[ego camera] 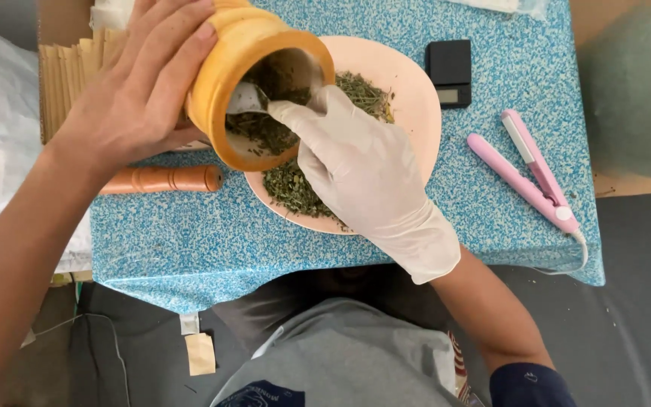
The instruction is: The person pours dried green herbs from a wooden mortar onto a plate. They then use their gloved hands to separate the herbs into two distinct piles on the plate, sorting them by texture and size.
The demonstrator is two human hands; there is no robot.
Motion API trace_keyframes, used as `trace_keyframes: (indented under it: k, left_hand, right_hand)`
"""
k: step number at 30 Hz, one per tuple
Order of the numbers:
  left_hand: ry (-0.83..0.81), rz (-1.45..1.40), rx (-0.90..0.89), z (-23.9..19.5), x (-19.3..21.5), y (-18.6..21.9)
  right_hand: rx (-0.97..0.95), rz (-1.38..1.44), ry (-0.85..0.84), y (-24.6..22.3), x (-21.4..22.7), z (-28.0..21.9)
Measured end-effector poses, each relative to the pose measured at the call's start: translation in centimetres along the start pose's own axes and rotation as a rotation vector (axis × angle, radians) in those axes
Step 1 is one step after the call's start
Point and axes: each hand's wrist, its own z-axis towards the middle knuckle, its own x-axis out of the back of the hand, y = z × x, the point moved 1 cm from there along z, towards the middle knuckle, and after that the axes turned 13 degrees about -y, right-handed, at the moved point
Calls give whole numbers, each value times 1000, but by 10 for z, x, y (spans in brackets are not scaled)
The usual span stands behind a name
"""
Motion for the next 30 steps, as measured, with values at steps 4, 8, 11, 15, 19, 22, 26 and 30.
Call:
trace_keyframes:
  k: [4, 8, 11, 15, 19, 22, 26, 30]
  left_hand:
    - [-23, 70, 32, 2, 7, 7]
    - [-13, 235, 17, 1, 7, 7]
    - [-46, 387, 27, -6, -4, 9]
    - [-114, 475, 37, 0, 5, 27]
    - [-157, 625, 61, -4, -5, 33]
    - [-160, 616, 62, -1, -2, 37]
    - [-154, 676, 82, 4, 1, 36]
    - [-133, 567, 100, -4, 3, 36]
  right_hand:
    - [8, -33, 20, 3, -11, 3]
    - [31, -16, 2, 17, -23, -7]
    - [12, 25, -60, 20, -15, -14]
    - [-1, 35, -89, 39, -35, -28]
    - [-43, 28, -131, 34, -29, -36]
    - [-57, 6, -95, 37, -18, -36]
    - [-34, -46, -129, 42, -38, -29]
    - [-12, 63, -143, 37, -31, -33]
